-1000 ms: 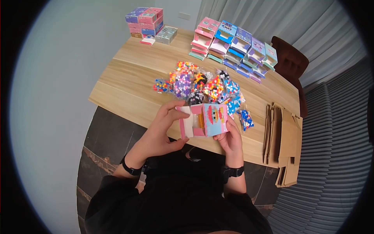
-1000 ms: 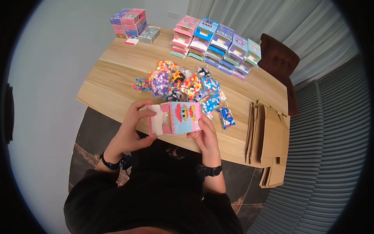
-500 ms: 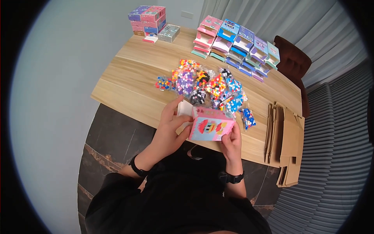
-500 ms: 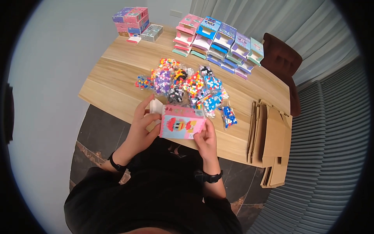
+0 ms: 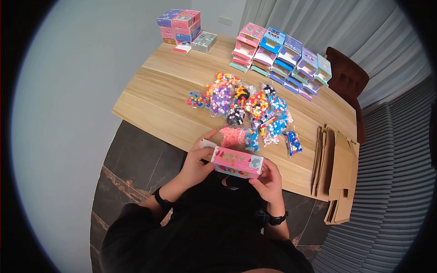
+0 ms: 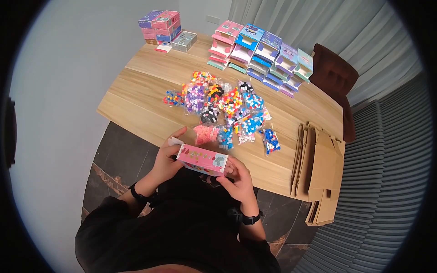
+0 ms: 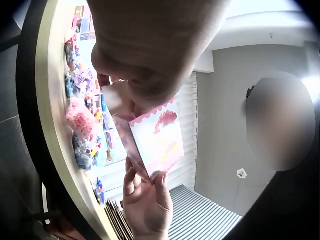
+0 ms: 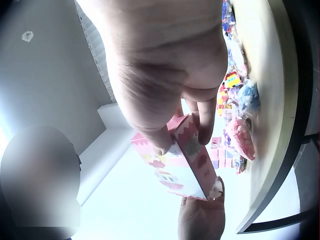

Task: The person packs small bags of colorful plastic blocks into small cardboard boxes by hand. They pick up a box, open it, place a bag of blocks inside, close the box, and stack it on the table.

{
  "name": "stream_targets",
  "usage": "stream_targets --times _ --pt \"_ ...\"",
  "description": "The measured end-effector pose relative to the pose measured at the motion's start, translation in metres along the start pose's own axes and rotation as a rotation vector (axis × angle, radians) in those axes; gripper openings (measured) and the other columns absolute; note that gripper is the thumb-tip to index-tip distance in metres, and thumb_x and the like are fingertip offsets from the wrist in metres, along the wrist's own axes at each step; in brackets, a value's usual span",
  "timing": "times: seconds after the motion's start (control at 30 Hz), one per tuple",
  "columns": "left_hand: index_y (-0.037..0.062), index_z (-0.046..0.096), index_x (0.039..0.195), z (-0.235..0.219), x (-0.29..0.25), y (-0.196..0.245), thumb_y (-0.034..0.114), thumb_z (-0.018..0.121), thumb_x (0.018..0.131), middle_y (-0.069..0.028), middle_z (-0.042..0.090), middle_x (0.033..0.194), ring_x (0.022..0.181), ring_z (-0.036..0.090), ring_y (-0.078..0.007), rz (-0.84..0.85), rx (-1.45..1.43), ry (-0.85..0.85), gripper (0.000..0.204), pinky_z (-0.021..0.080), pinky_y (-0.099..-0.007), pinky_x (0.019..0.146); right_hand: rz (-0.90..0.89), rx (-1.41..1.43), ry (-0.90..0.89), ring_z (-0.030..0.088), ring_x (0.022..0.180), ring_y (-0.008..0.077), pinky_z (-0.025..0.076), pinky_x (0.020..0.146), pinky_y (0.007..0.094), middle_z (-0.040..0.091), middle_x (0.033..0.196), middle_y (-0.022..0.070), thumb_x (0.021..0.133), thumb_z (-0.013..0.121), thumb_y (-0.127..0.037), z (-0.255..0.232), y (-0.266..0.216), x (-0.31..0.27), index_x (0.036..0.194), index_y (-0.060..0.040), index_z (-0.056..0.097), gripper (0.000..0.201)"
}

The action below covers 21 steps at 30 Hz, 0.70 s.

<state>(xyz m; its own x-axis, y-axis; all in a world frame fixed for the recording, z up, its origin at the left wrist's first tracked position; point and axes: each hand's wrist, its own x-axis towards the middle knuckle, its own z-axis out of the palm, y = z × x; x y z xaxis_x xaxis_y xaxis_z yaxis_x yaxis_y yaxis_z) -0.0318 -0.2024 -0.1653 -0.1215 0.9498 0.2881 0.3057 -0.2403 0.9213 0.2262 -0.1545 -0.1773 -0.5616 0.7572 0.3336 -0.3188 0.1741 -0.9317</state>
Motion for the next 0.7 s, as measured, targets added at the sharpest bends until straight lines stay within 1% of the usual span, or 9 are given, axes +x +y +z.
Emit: stream_targets --times 0.03,0.13,0.23,0.33,0.43,0.53,0.57,0.67,0.7 --pt "0.0036 0.069 0.097 -0.001 0.001 -0.001 -0.001 0.076 0.071 -0.0219 0.045 0.143 0.134 0.043 -0.0339 -0.016 -0.026 -0.025 0.027 0.039 -0.0392 0.104 0.009 -0.010 -0.002 0.053 0.125 0.0276 0.045 0.100 0.0380 0.050 0.137 0.0192 0.082 0.067 0.012 0.000 0.000 0.001 0.144 -0.0024 0.034 0.072" --pt "0.0037 0.069 0.098 -0.001 0.004 -0.001 -0.001 0.075 0.072 -0.0203 0.046 0.143 0.133 0.044 -0.0335 0.013 -0.033 0.005 0.027 0.039 -0.0389 0.104 -0.019 0.056 0.029 0.054 0.122 0.0255 0.045 0.099 0.0366 0.051 0.137 0.0185 0.082 0.067 0.013 0.004 0.001 0.009 0.145 -0.0020 0.033 0.072" --pt "0.0037 0.068 0.096 -0.001 0.009 0.012 -0.002 0.074 0.072 -0.0184 0.048 0.141 0.132 0.045 -0.0329 0.041 0.082 0.083 0.025 0.039 -0.0392 0.104 0.030 0.079 0.011 0.050 0.128 0.0280 0.045 0.101 0.0399 0.046 0.141 0.0204 0.080 0.068 0.011 0.002 0.003 0.009 0.143 -0.0017 0.034 0.073" --pt "0.0039 0.066 0.093 -0.003 0.009 0.008 -0.002 0.072 0.074 -0.0187 0.047 0.141 0.133 0.044 -0.0335 -0.009 0.083 0.020 0.020 0.038 -0.0387 0.105 0.040 0.040 -0.009 0.053 0.125 0.0268 0.046 0.100 0.0389 0.046 0.141 0.0203 0.081 0.067 0.012 0.000 0.005 0.008 0.144 -0.0013 0.033 0.073" --pt "0.0032 0.061 0.091 -0.007 0.011 0.005 -0.003 0.066 0.082 -0.0173 0.046 0.140 0.130 0.046 -0.0269 0.010 0.034 0.057 0.012 0.040 -0.0346 0.102 0.078 0.077 0.139 0.056 0.121 0.0241 0.047 0.098 0.0361 0.049 0.139 0.0190 0.084 0.064 0.008 0.008 0.003 0.010 0.144 -0.0002 0.033 0.068" --pt "0.0043 0.056 0.091 -0.006 0.011 -0.009 -0.001 0.057 0.091 -0.0140 0.046 0.142 0.124 0.049 -0.0206 -0.192 -0.443 0.129 0.005 0.039 -0.0311 0.100 0.124 0.068 0.253 0.057 0.117 0.0213 0.047 0.097 0.0332 0.053 0.136 0.0172 0.088 0.062 0.001 0.004 0.006 0.013 0.143 0.0009 0.033 0.062" --pt "0.0050 0.051 0.093 -0.006 0.013 -0.013 0.004 0.050 0.098 -0.0112 0.052 0.134 0.115 0.052 -0.0160 -0.188 -0.458 0.133 0.005 0.041 -0.0304 0.097 0.141 0.083 0.286 0.058 0.116 0.0203 0.046 0.097 0.0313 0.055 0.133 0.0159 0.090 0.061 -0.003 0.003 0.008 0.014 0.143 0.0014 0.033 0.060" --pt "0.0044 0.050 0.098 -0.011 0.015 -0.020 0.008 0.050 0.099 -0.0101 0.060 0.115 0.091 0.055 -0.0065 -0.348 -0.744 0.169 0.004 0.045 -0.0233 0.083 0.168 0.077 0.344 0.060 0.113 0.0208 0.050 0.093 0.0330 0.057 0.130 0.0152 0.091 0.062 -0.005 -0.003 0.017 0.015 0.142 0.0004 0.034 0.058" --pt "0.0047 0.049 0.098 -0.013 0.014 -0.022 0.011 0.049 0.100 -0.0093 0.061 0.110 0.090 0.056 -0.0074 -0.362 -0.777 0.180 0.006 0.046 -0.0241 0.082 0.194 0.125 0.355 0.060 0.114 0.0211 0.050 0.094 0.0331 0.057 0.131 0.0163 0.091 0.060 -0.002 -0.004 0.017 0.016 0.142 0.0006 0.034 0.057"
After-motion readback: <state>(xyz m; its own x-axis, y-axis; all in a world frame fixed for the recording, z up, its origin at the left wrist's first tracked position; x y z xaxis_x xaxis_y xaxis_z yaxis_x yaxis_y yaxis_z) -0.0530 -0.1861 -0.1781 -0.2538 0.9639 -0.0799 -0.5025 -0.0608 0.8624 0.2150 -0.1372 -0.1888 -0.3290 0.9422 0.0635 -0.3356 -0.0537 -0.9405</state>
